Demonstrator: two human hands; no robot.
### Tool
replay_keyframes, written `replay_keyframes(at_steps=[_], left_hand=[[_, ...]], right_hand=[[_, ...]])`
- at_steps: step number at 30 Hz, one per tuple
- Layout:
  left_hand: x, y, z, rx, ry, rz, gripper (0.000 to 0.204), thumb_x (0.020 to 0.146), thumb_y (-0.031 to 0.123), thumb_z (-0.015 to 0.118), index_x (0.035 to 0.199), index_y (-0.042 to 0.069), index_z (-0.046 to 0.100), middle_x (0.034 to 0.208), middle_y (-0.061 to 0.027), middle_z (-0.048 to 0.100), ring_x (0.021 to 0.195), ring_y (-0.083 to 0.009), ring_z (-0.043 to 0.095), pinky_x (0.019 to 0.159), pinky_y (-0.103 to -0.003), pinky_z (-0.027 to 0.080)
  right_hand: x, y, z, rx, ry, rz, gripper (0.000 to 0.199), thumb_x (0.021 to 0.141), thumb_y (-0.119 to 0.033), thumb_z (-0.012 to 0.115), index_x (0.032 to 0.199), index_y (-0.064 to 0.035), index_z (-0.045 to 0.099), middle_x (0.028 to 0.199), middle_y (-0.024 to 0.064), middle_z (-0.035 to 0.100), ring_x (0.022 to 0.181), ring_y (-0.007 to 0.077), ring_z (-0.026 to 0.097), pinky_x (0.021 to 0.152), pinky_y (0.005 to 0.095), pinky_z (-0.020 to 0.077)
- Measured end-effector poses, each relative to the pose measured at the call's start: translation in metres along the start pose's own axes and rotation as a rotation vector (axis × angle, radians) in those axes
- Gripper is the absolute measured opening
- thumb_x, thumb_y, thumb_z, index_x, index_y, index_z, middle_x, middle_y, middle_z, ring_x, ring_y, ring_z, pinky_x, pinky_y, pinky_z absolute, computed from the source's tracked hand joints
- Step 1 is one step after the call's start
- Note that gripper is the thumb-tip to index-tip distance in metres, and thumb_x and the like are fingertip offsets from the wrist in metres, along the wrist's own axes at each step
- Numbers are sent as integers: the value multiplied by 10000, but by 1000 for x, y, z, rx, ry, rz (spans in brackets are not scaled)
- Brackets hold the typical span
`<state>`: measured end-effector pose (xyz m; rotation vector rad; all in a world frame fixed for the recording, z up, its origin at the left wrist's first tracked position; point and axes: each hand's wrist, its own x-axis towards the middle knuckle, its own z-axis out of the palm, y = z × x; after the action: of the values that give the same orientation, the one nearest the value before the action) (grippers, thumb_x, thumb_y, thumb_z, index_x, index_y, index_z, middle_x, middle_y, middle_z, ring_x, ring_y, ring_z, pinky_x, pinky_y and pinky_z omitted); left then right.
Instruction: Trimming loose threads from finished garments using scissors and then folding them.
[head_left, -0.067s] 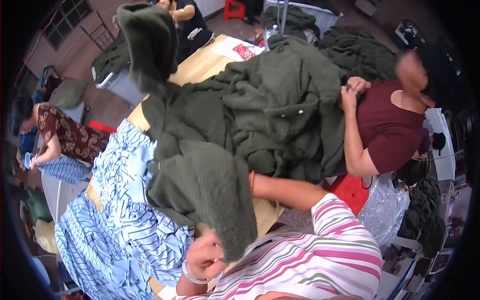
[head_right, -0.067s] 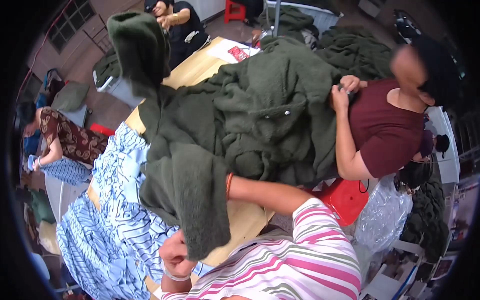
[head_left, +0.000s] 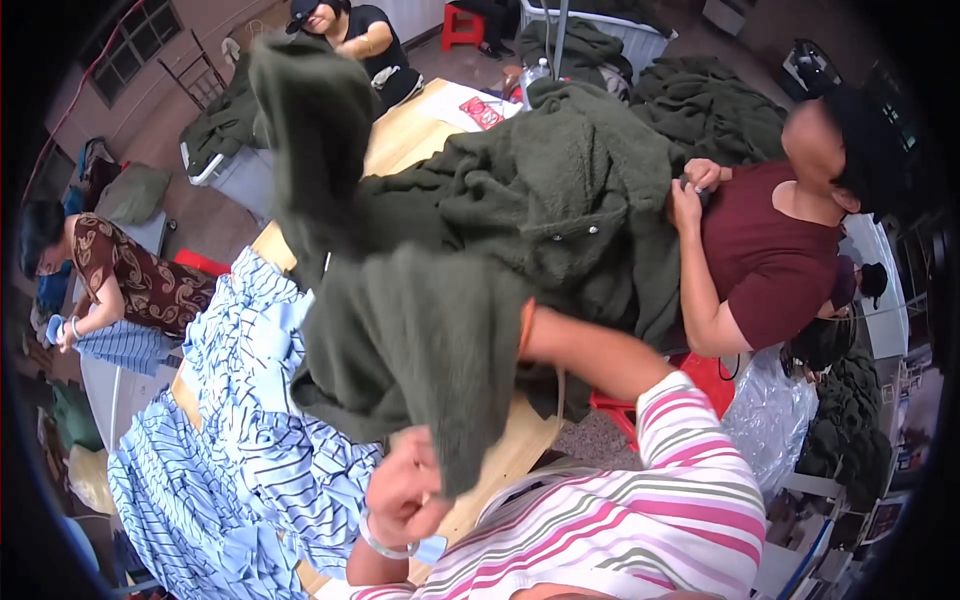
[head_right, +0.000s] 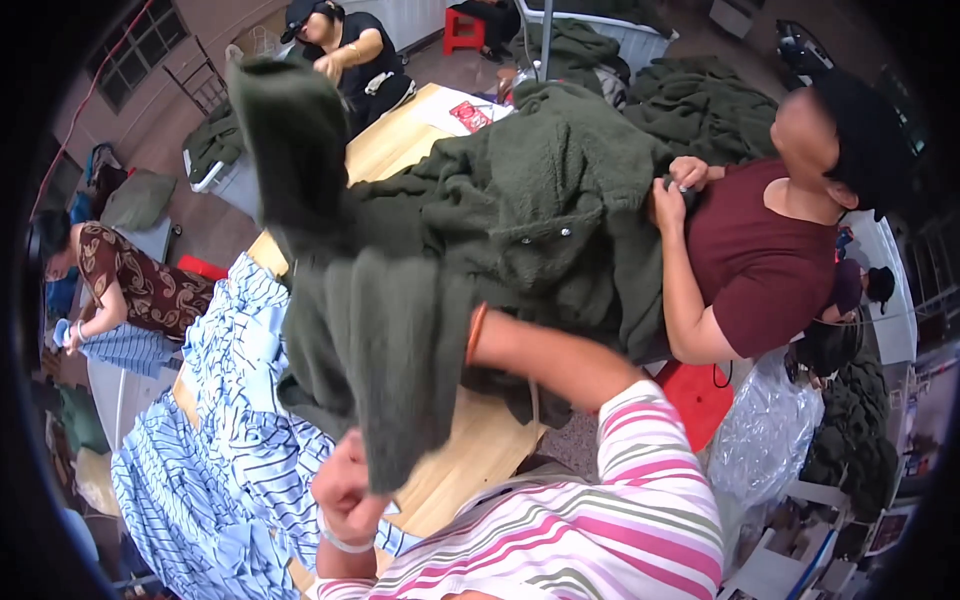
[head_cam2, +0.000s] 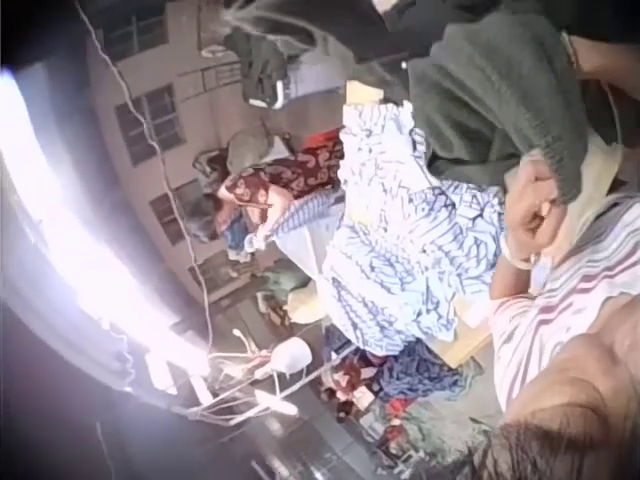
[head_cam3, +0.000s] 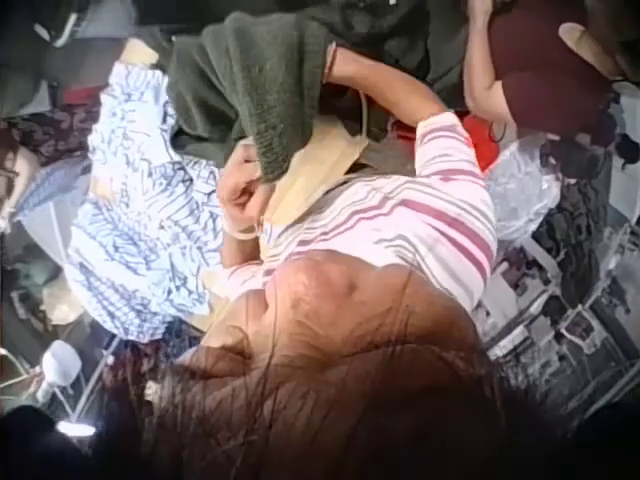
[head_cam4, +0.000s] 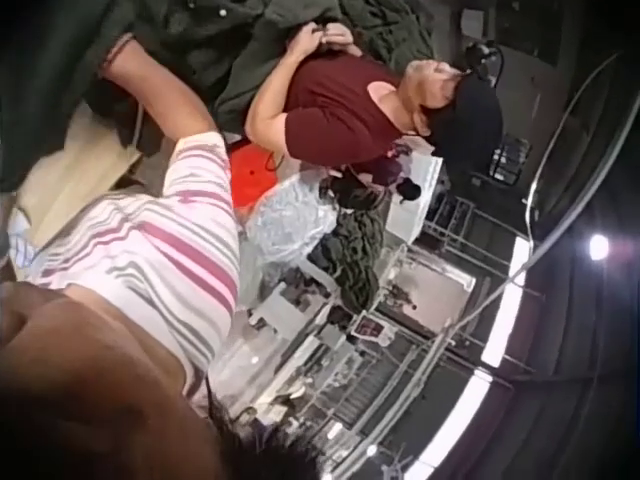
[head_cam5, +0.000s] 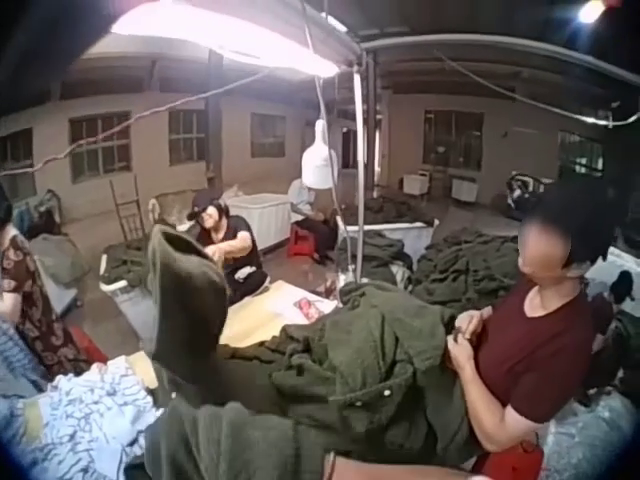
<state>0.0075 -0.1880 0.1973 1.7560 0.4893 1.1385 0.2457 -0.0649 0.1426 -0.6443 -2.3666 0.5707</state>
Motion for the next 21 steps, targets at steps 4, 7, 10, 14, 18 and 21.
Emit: replay_keyframes(at_steps=[4, 7, 10, 14, 18, 21], left_hand=[[61, -9, 14, 236, 54, 113, 284, 647, -102, 672, 900, 21, 633, 869, -111, 585, 930, -332, 577, 830, -422, 467], [84, -22, 40, 177, -93, 153, 249, 700, -52, 693, 925, 44, 646, 901, -95, 586, 975, -301, 575, 849, -395, 459], [91, -53, 54, 195, -79, 148, 226, 738, 20, 704, 947, 55, 626, 974, -103, 570, 1035, -294, 540, 872, -394, 444], [105, -135, 13, 547, 362, 28, 299, 729, 21, 672, 1019, 26, 600, 1063, -141, 578, 1037, -308, 538, 900, -374, 438], [104, -258, -36, 885, 398, -226, 716, 688, 171, 760, 1321, 94, 435, 1300, -140, 469, 1229, -345, 413, 1027, -435, 339], [84, -282, -63, 1165, 310, -458, 797, 664, 208, 781, 1358, 114, 401, 1357, -135, 428, 1272, -364, 373, 1039, -475, 318]], right_hand=[[-15, 29, -119, -392, 142, 298, 516, 973, -224, 388, 1453, -76, 272, 1494, 66, 299, 1363, 207, 284, 1132, 322, 193], [-5, -45, -203, -1209, -241, 906, 519, 952, -243, 426, 1427, -58, 328, 1485, 81, 329, 1369, 204, 301, 1115, 320, 253], [-44, -52, -244, -950, 296, 586, 433, 906, -150, 520, 1313, -11, 473, 1351, 115, 495, 1262, 268, 445, 1061, 352, 334], [-81, -31, -225, -958, 341, 555, 434, 887, -158, 542, 1285, 6, 487, 1339, 150, 494, 1257, 304, 440, 1060, 381, 325], [-102, -30, -244, -1204, 163, 446, 483, 857, -174, 562, 1296, 9, 478, 1348, 184, 477, 1269, 356, 415, 1078, 419, 295], [-86, -4, -258, -1099, 219, 379, 505, 842, -175, 567, 1300, 16, 471, 1365, 190, 460, 1286, 369, 391, 1089, 429, 280]])
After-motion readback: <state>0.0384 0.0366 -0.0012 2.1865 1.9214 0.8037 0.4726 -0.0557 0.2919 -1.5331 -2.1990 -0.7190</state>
